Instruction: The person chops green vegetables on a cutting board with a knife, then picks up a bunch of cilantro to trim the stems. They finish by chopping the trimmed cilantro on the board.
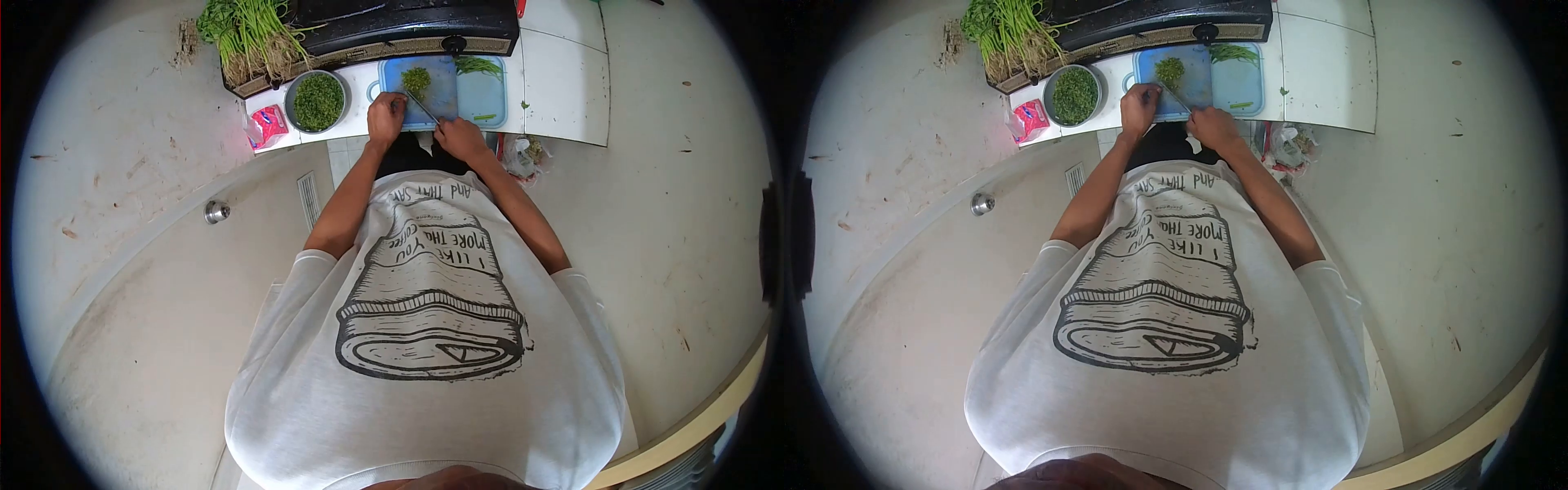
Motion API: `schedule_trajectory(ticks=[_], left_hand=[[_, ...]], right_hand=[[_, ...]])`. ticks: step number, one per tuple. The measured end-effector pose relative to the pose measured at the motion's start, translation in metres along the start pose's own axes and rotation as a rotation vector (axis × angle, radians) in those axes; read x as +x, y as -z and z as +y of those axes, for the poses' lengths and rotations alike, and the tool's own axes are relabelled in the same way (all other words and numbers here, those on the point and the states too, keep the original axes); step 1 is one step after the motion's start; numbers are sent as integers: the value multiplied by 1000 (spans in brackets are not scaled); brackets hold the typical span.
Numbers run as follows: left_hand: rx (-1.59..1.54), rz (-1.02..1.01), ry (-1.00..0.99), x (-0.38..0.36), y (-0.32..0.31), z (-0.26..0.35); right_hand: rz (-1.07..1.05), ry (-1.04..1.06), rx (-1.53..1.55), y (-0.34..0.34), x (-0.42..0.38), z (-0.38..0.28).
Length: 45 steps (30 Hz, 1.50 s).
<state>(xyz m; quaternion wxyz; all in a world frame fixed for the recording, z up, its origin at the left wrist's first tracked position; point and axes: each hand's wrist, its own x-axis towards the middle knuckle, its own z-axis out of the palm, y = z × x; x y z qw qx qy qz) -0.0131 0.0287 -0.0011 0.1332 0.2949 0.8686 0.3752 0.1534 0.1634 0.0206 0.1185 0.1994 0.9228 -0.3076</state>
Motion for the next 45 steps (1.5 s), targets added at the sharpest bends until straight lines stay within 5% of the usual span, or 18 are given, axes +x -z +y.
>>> schedule_trajectory(ticks=[3, 14, 24, 27, 29, 32, 35, 45], left_hand=[[-65, -37, -69, 8, 5, -10], [-425, -377, 169, 29, 39, -50], [-452, -413, 45, 54, 61, -20], [-406, -601, -91, 59, 78, -1], [-169, -938, -337, 61, 83, 16], [-105, -1004, -529, 55, 59, 2], [214, -982, -569, 59, 66, 12], [269, -924, -588, 67, 61, -10]], right_hand=[[44, -18, -34, 4, -7, -2], [-93, 18, -195, 2, 6, 7], [-33, -54, -244, 67, 44, -18], [-28, -120, -260, 76, 37, -33], [11, -170, -233, 74, 31, -31], [17, -231, -203, 70, 18, -33], [30, -319, -218, 62, 4, -33], [92, -402, -134, 45, -20, -42]])
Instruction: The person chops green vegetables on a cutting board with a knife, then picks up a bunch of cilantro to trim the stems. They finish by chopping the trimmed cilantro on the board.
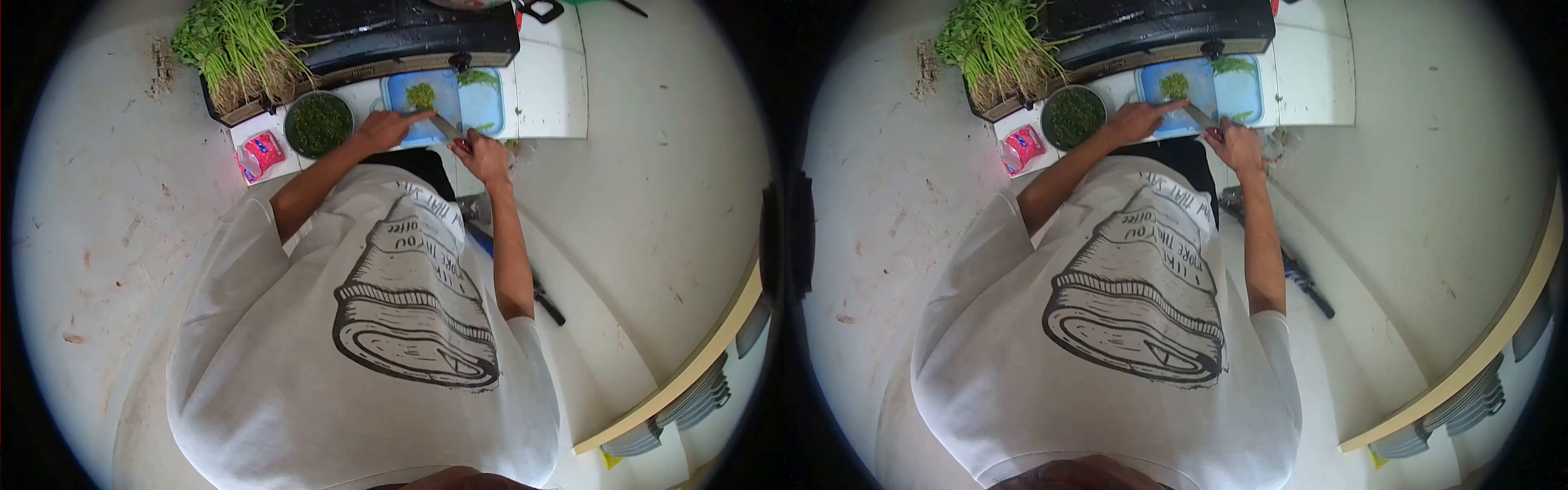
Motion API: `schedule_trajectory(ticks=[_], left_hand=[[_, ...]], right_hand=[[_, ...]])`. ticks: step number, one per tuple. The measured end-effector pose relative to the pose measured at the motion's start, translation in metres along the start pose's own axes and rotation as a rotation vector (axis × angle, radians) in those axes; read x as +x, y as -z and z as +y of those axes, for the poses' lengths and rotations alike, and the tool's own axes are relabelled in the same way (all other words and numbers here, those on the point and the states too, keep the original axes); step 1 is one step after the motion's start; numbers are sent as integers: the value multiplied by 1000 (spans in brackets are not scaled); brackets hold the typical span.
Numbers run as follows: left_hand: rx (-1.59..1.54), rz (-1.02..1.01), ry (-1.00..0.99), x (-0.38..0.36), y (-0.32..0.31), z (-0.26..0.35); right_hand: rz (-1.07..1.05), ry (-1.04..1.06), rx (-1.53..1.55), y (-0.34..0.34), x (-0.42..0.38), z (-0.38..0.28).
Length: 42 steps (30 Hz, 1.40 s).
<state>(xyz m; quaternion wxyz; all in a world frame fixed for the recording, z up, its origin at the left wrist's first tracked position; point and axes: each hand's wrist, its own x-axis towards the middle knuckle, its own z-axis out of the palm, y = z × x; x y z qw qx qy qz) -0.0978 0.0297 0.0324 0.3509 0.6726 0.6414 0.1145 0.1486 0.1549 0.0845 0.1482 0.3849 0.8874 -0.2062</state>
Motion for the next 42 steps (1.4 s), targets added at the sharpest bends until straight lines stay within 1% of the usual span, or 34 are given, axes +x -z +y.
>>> schedule_trajectory(ticks=[2, 3, 5, 7, 9, 11, 13, 14, 15, 17, 18, 20, 21, 23, 24, 25, 26, 27, 28, 29, 31, 32, 33, 34, 35, 37, 39, 40, 41, 42], left_hand=[[42, -66, 43, 2, 7, -4], [38, -72, 34, 3, 3, -9], [80, -32, 47, 5, -3, -18], [85, -45, 50, 4, -3, -23], [13, -34, 88, 4, -1, -26], [-1, -19, 71, 5, 3, -27], [-75, -2, 91, 7, 8, -25], [-104, 28, 74, 8, 9, -23], [-108, 19, 66, 10, 10, -21], [-198, 29, 18, 15, 10, -18], [-203, 19, 13, 18, 11, -14], [-213, 31, -55, 28, 13, -2], [-216, 23, -61, 35, 6, 0], [-280, 95, -202, 56, -10, -1], [-280, 92, -211, 66, -15, 3], [-267, 160, -288, 76, -19, 8], [-254, 232, -364, 87, -23, 13], [-251, 236, -373, 98, -25, 20], [-264, 179, -360, 109, -27, 26], [-276, 124, -346, 120, -29, 32], [-241, 105, -345, 140, -35, 40], [-212, 79, -339, 148, -40, 44], [-208, 83, -344, 157, -47, 46], [-197, 59, -340, 151, -56, 39], [-161, 46, -345, 167, -60, 43], [-135, 54, -348, 175, -70, 48], [-99, 69, -358, 182, -73, 53], [-162, 32, -293, 185, -73, 56], [-242, -27, -216, 175, -78, 49], [-246, -2, -213, 185, -75, 56]], right_hand=[[-2, -58, -2, 0, -4, -6], [-5, -69, -3, -5, -6, -5], [60, 2, -20, -13, -9, -1], [60, -38, 9, -21, -13, 0], [49, -114, 62, -26, -19, 0], [57, -147, 97, -29, -29, -2], [71, -187, 205, -39, -40, -3], [119, -220, 265, -46, -46, -5], [117, -232, 265, -49, -52, -8], [163, -333, 411, -55, -64, -12], [159, -345, 411, -58, -69, -12], [189, -473, 550, -64, -79, -9], [188, -485, 549, -68, -84, -5], [270, -527, 625, -72, -93, 5], [263, -542, 650, -67, -96, 9], [270, -547, 650, -61, -99, 13], [204, -621, 719, -55, -101, 18], [137, -692, 787, -50, -102, 24], [81, -711, 815, -42, -103, 30], [91, -707, 814, -39, -102, 37], [31, -701, 1032, -28, -98, 47], [15, -677, 1056, -23, -98, 52], [22, -675, 1056, -18, -97, 56], [-24, -663, 1007, -17, -97, 48], [-47, -632, 967, -9, -92, 61], [-65, -609, 938, 0, -90, 71], [-167, -560, 917, 3, -78, 85], [-191, -539, 885, 4, -74, 92], [-199, -546, 892, -3, -71, 84], [-226, -526, 871, 7, -65, 94]])
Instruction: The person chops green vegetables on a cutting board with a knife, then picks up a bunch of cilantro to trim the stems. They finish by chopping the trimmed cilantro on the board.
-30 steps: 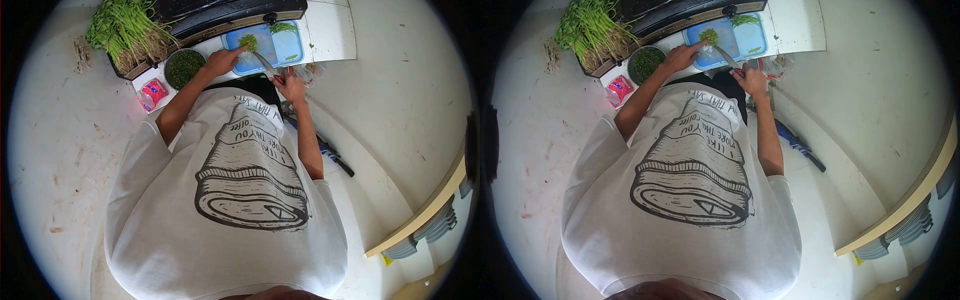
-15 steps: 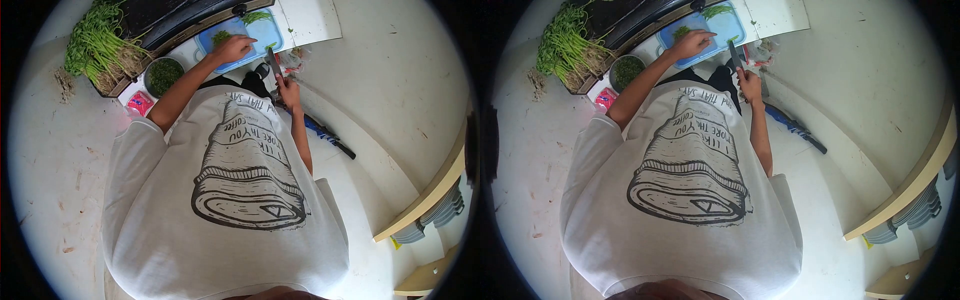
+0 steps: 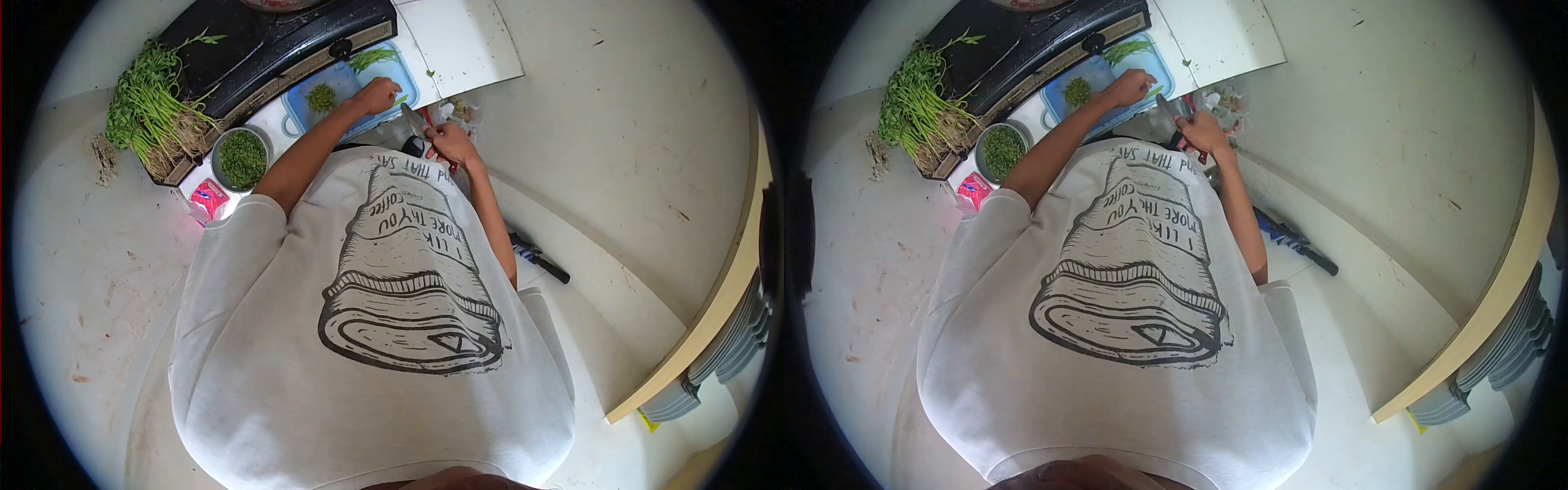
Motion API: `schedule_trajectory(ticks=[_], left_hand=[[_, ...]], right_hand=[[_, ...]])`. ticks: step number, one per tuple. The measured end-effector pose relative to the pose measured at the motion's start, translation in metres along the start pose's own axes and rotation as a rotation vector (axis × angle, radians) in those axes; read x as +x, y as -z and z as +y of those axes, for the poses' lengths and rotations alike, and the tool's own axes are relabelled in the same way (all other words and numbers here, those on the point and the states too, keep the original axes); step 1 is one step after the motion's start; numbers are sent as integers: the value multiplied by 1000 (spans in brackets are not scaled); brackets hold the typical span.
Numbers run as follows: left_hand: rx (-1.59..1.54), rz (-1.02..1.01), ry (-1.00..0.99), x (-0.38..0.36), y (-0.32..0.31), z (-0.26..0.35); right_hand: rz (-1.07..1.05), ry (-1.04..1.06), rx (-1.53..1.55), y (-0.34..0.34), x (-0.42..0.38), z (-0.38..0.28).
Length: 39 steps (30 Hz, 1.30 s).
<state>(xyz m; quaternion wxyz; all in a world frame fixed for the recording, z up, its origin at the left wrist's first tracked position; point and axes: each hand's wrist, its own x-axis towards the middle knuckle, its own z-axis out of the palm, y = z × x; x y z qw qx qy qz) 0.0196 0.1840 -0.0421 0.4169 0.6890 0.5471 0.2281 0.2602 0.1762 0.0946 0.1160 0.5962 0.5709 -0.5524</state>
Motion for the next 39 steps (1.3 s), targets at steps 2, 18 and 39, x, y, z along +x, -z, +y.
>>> schedule_trajectory(ticks=[2, 18, 39], left_hand=[[27, 5, 10, 6, -1, 7], [41, 314, 240, -39, 3, 28], [19, 522, 639, -181, 1, 26]], right_hand=[[-31, 17, -87, 14, 4, -8], [-303, 206, -286, 44, 53, -26], [-692, 310, -360, -40, 84, -77]])
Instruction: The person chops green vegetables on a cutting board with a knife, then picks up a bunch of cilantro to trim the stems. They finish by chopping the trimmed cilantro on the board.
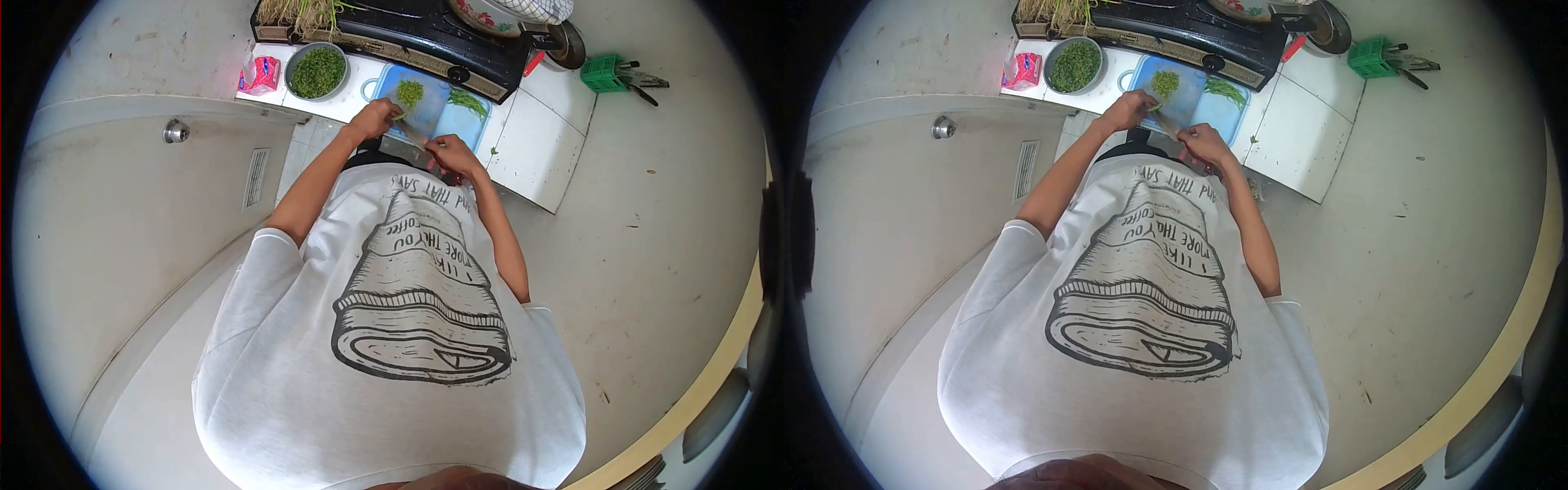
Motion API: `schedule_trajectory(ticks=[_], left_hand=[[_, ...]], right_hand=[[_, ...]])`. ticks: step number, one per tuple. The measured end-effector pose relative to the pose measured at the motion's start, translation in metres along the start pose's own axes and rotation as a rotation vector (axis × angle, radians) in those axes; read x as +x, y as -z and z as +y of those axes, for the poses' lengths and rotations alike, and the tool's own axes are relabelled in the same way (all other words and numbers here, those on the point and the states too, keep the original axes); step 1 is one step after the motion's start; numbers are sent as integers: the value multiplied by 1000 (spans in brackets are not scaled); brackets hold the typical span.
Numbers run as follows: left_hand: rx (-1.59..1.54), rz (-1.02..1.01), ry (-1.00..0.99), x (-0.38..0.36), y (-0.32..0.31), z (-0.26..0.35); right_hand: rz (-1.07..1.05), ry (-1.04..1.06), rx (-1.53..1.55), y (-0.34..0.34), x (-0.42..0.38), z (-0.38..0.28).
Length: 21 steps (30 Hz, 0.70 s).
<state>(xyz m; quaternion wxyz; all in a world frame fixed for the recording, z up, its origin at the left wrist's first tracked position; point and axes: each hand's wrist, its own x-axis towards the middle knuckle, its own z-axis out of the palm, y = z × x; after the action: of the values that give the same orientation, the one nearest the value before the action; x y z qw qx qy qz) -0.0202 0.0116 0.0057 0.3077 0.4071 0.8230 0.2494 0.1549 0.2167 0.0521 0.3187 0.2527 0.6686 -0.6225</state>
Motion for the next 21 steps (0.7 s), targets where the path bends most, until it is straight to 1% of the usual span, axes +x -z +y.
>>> schedule_trajectory(ticks=[2, 6, 8, 9, 10, 12, 14, 16, 18, 19, 21], left_hand=[[41, 5, -9, -1, 2, 4], [72, 79, -24, -1, 0, 6], [67, 92, 65, -2, 4, 12], [37, 65, 105, -4, 8, 6], [38, 67, 103, -3, 8, 2], [8, 125, 26, -8, 9, -8], [-24, 139, 47, -14, 9, -13], [-51, 149, 71, -23, 13, -8], [-98, 221, 50, -38, 13, 1], [-89, 213, 52, -44, 8, -1], [-207, 339, 67, -56, -2, 0]], right_hand=[[3, 3, -17, 0, -1, -4], [26, 12, -58, 3, -6, -6], [42, -3, -59, 6, -12, -3], [47, -21, -42, 3, -14, -4], [49, -28, -19, 5, -19, -1], [76, -33, 4, 6, -27, 8], [94, -36, 47, 7, -33, 25], [120, -25, 163, 6, -37, 43], [126, -7, 177, 0, -38, 53], [122, 6, 194, -3, -39, 54], [114, 13, 217, -9, -41, 54]])
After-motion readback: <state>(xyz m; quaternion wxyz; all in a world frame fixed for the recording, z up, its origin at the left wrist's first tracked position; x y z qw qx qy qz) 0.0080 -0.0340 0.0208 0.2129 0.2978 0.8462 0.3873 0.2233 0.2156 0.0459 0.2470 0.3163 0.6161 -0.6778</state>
